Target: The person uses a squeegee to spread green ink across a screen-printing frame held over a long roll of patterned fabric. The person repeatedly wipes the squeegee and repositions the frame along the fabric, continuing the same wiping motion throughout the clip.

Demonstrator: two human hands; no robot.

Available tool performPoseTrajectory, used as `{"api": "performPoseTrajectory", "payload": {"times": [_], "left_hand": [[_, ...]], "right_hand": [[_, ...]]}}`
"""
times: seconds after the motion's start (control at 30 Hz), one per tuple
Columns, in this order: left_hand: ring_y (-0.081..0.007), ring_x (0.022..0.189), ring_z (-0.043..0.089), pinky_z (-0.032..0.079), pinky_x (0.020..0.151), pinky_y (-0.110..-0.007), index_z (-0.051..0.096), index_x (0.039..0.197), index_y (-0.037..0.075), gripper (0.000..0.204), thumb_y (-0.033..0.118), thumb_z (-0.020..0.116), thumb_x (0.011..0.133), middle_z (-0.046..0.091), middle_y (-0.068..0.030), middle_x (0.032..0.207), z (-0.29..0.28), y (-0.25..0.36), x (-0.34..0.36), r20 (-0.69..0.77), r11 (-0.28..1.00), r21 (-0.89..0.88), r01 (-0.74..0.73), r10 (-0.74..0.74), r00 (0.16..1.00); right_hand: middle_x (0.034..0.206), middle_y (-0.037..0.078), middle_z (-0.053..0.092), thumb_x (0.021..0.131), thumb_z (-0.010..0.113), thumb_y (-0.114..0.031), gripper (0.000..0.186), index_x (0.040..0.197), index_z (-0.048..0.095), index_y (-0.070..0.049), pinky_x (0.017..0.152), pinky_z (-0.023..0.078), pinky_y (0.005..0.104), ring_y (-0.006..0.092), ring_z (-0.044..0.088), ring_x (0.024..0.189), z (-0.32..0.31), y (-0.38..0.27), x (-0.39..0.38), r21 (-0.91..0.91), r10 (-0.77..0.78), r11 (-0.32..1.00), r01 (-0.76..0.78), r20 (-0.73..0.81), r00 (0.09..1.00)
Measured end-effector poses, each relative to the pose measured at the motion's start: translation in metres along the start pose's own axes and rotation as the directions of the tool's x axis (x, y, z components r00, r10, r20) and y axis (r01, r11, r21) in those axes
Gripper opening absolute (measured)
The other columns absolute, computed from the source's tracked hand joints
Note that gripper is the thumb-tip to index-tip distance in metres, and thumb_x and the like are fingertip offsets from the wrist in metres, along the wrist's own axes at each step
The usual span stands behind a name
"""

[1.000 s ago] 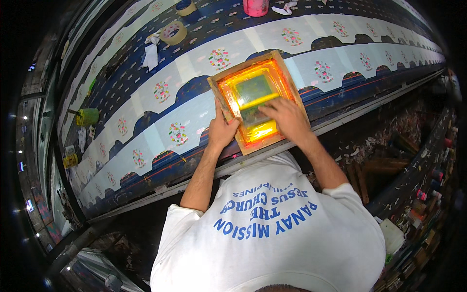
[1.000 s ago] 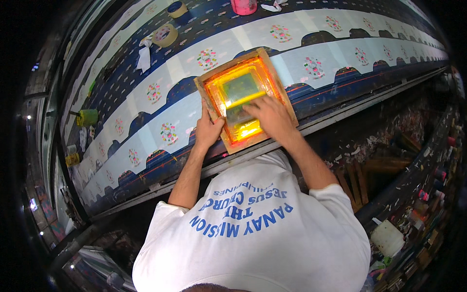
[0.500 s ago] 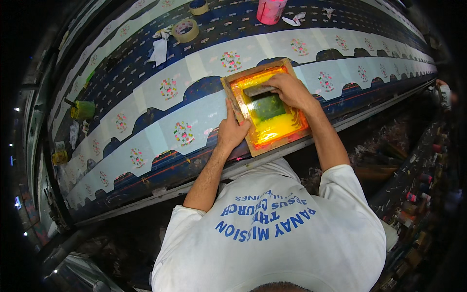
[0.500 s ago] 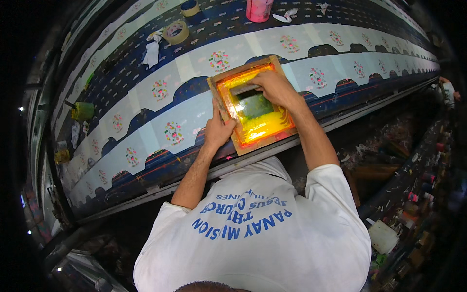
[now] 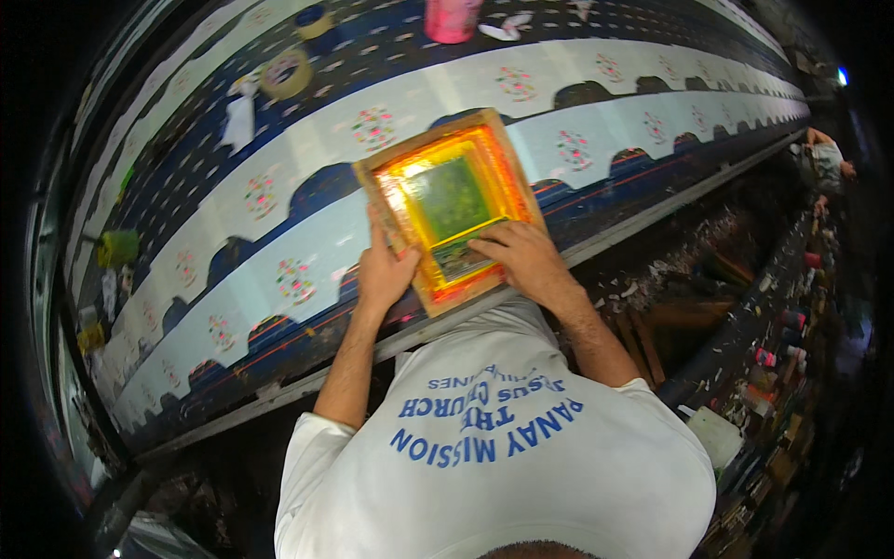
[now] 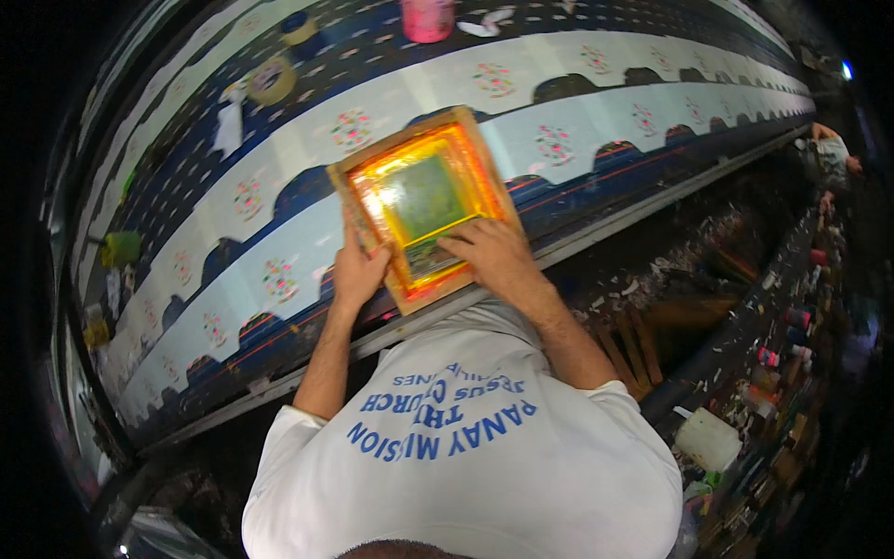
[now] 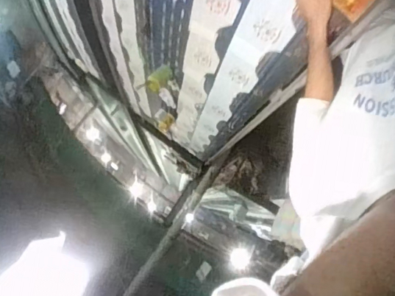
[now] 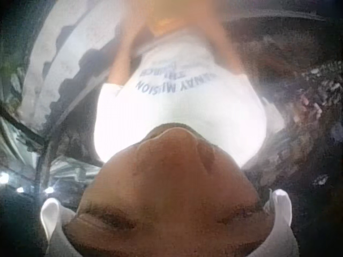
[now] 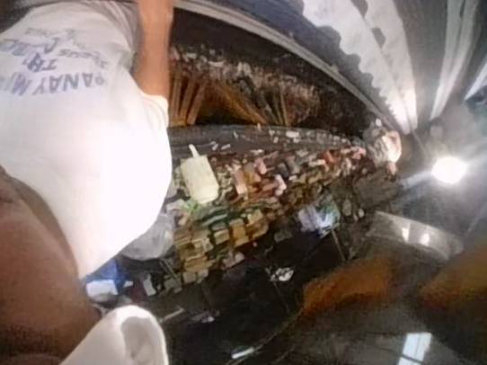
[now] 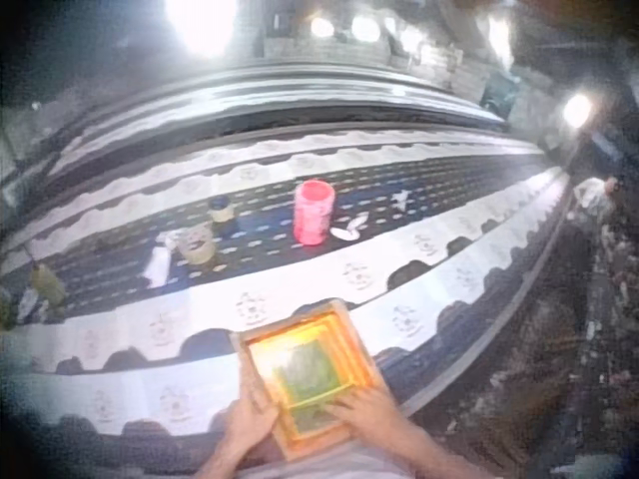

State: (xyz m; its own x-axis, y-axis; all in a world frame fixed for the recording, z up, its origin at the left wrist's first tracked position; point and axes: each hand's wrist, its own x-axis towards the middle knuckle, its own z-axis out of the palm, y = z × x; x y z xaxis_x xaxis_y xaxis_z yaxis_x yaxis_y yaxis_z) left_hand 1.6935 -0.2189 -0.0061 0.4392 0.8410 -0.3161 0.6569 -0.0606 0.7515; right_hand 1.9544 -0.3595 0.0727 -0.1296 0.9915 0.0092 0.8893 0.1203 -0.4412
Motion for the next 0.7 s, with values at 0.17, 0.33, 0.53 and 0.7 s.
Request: {"api": "performPoseTrajectory", "payload": {"times": [0.17, 0.33, 0.53, 0.7], "left_hand": [[-0.0311, 0.067, 0.080, 0.060, 0.059, -0.039, 0.003, 0.178, -0.003, 0.116, 0.026, 0.080, 0.097, 0.081, -0.0205, 0.086, 0.052, 0.063, 0.023, -0.074, 0.992, -0.074, -0.100, 0.095, 0.993], [-0.0288, 0.062, 0.077, 0.058, 0.057, -0.039, 0.002, 0.178, -0.004, 0.120, 0.030, 0.081, 0.095, 0.076, -0.0186, 0.073, 0.143, 0.127, 0.067, -0.055, 0.998, -0.028, -0.059, 0.058, 0.997], [-0.0297, 0.073, 0.082, 0.065, 0.068, -0.038, 0.003, 0.178, -0.003, 0.115, 0.022, 0.079, 0.096, 0.083, -0.0228, 0.091, 0.196, 0.178, 0.083, -0.004, 0.988, -0.145, 0.045, -0.046, 0.999], [-0.0256, 0.080, 0.084, 0.067, 0.073, -0.037, 0.006, 0.179, 0.000, 0.108, 0.015, 0.076, 0.097, 0.085, -0.0210, 0.103, 0.200, 0.174, 0.084, -0.056, 0.987, -0.160, -0.032, 0.023, 0.998]], "right_hand": [[0.134, 0.008, 0.073, 0.089, 0.072, -0.004, 0.049, 0.137, 0.078, -0.013, 0.114, 0.052, 0.0445, 0.0293, 0.065, 0.131, -0.036, 0.065, -0.025, -0.003, -0.008, 1.000, 0.008, -0.079, 0.997], [0.135, 0.005, 0.073, 0.092, 0.069, -0.005, 0.047, 0.137, 0.078, -0.013, 0.115, 0.051, 0.0438, 0.0277, 0.064, 0.131, -0.083, 0.165, -0.059, -0.017, 0.033, 0.999, -0.035, -0.089, 0.995], [0.135, 0.006, 0.071, 0.094, 0.069, -0.007, 0.044, 0.137, 0.078, -0.013, 0.117, 0.051, 0.0455, 0.0284, 0.063, 0.132, -0.101, 0.235, -0.086, 0.006, 0.023, 1.000, -0.022, -0.078, 0.997], [0.137, 0.009, 0.069, 0.092, 0.071, -0.002, 0.049, 0.140, 0.076, -0.011, 0.118, 0.051, 0.0465, 0.0299, 0.062, 0.134, -0.097, 0.242, -0.090, 0.037, 0.009, 0.999, -0.007, -0.064, 0.998]]}}
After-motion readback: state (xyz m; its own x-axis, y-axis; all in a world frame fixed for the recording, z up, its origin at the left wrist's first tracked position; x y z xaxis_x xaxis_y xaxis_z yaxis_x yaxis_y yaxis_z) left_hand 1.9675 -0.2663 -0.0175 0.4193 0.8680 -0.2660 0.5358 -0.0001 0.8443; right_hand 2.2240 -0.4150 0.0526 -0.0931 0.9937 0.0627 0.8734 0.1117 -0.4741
